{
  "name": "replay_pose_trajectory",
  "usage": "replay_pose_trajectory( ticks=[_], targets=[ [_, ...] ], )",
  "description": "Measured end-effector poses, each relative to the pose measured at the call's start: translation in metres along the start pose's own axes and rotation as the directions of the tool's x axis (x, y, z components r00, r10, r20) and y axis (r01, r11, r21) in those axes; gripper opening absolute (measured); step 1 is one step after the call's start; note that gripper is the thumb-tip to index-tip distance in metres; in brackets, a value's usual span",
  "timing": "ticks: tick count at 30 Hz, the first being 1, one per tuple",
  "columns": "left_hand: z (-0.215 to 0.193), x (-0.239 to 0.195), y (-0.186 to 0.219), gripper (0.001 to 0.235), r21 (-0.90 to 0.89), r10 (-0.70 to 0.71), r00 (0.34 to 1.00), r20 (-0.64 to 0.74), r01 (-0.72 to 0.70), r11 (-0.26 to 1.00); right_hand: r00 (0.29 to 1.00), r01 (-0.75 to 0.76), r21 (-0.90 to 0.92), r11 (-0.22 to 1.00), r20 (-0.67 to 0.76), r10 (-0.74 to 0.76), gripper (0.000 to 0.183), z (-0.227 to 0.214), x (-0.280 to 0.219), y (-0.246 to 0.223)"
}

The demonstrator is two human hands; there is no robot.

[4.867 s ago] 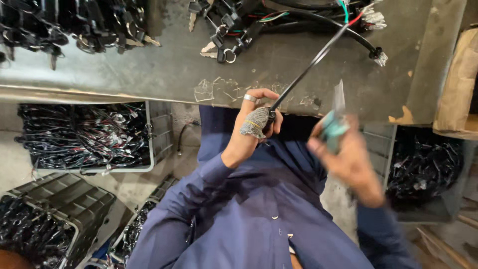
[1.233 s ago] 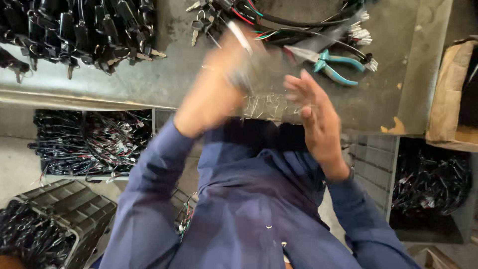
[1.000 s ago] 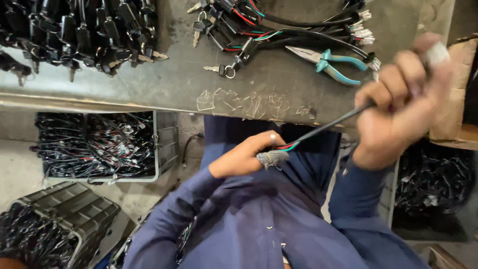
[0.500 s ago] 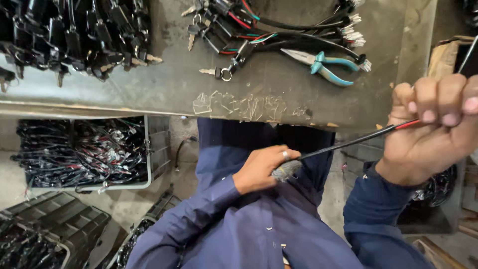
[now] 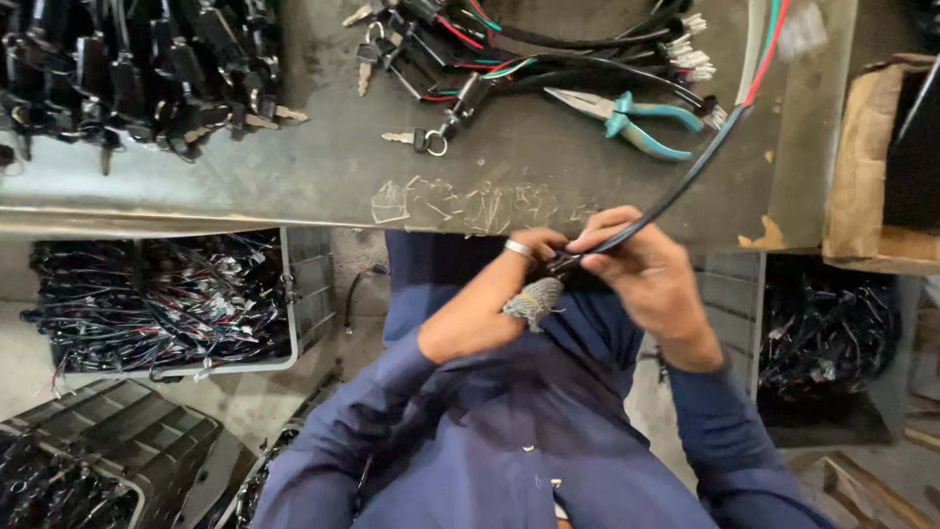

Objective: The person repeatedly strips the outer insulation from black wires using pliers. They hold each wire, cut the insulation, and pull it off to expose the inner conductors. The person handles multiple wires one at a time and places the stripped wires on the table.

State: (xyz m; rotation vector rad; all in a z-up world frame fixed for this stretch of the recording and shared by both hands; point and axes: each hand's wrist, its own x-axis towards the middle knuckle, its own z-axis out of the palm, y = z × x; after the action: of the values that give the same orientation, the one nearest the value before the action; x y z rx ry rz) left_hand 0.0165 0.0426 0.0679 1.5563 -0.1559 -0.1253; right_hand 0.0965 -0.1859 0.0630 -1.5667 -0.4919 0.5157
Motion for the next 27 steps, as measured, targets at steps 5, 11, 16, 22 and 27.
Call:
replay_pose_trajectory(
  ticks=[5, 11, 16, 22, 27],
  targets=[
    [0.002, -0.006, -0.003, 0.046, 0.112, 0.048, 0.996, -0.074, -0.040, 0.993, 0.996, 0.004, 0.038, 0.999, -0.088, 0.000, 0.018, 0.018, -0.008, -0.007],
    [0.030, -0.012, -0.014, 0.049, 0.195, 0.203, 0.943, -0.265, -0.154, 0.969, 0.917, -0.090, -0.035, 0.995, -0.392, 0.069, 0.019, 0.053, -0.022, 0.005],
    [0.025, -0.012, -0.020, 0.044, -0.029, 0.062, 0.993, -0.104, -0.065, 0.997, 0.935, 0.032, -0.200, 0.979, -0.340, -0.100, 0.022, 0.046, -0.034, 0.022],
    [0.028, -0.007, -0.014, 0.053, 0.466, 0.445, 0.887, -0.121, -0.345, 0.815, 0.952, -0.185, -0.044, 0.982, -0.256, 0.168, 0.023, 0.036, -0.016, -0.014],
    [0.041, -0.005, -0.021, 0.045, -0.016, 0.289, 0.933, -0.212, -0.299, 0.954, 0.905, -0.114, -0.048, 0.992, -0.418, 0.084, 0.025, 0.068, -0.016, -0.027]
  ],
)
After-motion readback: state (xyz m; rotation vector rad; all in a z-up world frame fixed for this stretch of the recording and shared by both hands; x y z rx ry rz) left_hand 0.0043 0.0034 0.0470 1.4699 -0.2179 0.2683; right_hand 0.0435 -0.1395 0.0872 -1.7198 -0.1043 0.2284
